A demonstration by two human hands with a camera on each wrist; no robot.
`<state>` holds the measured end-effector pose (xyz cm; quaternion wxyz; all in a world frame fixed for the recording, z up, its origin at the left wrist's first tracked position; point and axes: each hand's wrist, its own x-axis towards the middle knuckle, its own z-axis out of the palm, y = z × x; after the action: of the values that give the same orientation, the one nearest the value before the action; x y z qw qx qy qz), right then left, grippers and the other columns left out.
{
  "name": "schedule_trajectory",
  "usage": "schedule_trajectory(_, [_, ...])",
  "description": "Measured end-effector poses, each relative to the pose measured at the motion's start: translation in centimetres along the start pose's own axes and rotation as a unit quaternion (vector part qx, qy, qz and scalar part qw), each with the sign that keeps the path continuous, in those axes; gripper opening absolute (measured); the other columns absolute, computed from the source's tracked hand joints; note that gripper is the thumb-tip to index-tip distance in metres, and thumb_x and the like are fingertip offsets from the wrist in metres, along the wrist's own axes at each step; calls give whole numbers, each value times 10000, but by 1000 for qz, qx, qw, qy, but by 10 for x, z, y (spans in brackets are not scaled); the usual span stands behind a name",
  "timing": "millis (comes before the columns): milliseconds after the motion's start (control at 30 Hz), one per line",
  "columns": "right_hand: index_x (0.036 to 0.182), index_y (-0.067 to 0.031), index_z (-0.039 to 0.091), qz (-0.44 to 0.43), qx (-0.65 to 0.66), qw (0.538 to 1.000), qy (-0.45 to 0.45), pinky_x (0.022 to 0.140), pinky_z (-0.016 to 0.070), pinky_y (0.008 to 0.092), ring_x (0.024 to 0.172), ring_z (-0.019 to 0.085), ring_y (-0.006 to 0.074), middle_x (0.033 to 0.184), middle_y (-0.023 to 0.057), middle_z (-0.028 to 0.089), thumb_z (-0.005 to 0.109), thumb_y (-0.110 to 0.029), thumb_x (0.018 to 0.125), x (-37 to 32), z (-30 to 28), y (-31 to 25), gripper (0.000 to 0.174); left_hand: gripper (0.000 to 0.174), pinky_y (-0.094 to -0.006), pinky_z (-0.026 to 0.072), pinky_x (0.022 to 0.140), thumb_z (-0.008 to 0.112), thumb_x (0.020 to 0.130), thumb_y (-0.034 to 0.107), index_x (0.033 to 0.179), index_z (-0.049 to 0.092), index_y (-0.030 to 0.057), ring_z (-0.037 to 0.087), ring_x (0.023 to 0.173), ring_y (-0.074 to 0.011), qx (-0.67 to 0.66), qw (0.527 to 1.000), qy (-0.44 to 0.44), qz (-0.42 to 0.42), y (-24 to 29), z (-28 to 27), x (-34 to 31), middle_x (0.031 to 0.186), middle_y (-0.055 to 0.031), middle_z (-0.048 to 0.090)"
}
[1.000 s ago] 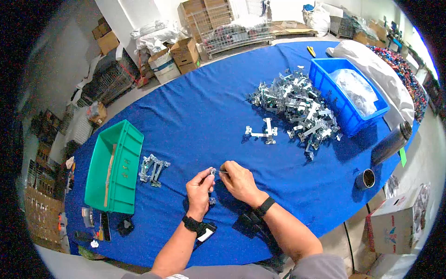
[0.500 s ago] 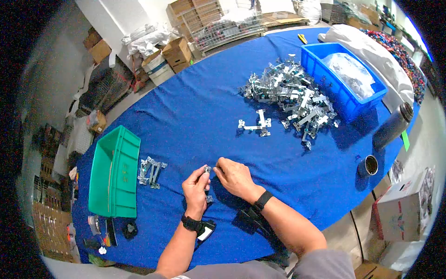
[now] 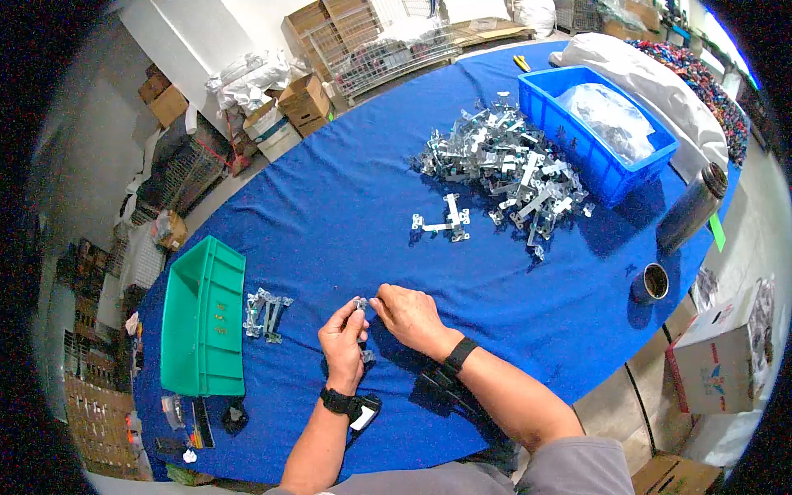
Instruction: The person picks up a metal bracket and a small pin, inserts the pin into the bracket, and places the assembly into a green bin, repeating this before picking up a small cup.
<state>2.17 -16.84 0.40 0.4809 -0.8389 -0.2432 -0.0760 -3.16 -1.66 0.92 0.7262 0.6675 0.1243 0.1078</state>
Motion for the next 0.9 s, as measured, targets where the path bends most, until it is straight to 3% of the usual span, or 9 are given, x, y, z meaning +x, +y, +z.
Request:
schedule_trajectory(167, [886, -46, 546, 8, 30, 999, 38, 604, 482, 518, 715, 636, 393, 792, 172, 634, 576, -247, 951, 0, -3, -8, 213, 247, -173, 455, 554, 668, 916, 35, 1157, 680, -20, 571, 670, -54, -10, 1000, 3, 6, 0, 2, 0, 901, -34, 682])
schedule_trajectory(433, [962, -51, 547, 1, -25, 1000, -16, 628, 489, 506, 754, 638, 399, 839, 170, 642, 585, -253, 941, 0, 2, 3, 207, 237, -170, 445, 548, 669, 919, 45, 1146, 679, -18, 561, 652, -46, 0, 1000, -1, 3, -2, 0, 0, 857, -24, 665])
schedule_trajectory(533, [926, -54, 547, 4, 39, 999, 32, 623, 491, 503, 748, 636, 393, 837, 167, 636, 572, -244, 950, 0, -4, -9, 193, 238, -169, 443, 547, 668, 920, 48, 1148, 676, -22, 560, 649, -45, -7, 1000, 2, 5, 0, 2, 0, 843, -22, 660])
schedule_trajectory(900, [923, -51, 545, 1, 3, 1000, -3, 619, 490, 504, 755, 641, 394, 850, 170, 644, 569, -231, 949, 1, -3, -5, 184, 247, -168, 447, 545, 666, 923, 56, 1153, 668, -34, 561, 647, -45, -12, 1000, 6, 10, -1, 2, 1, 851, -31, 664])
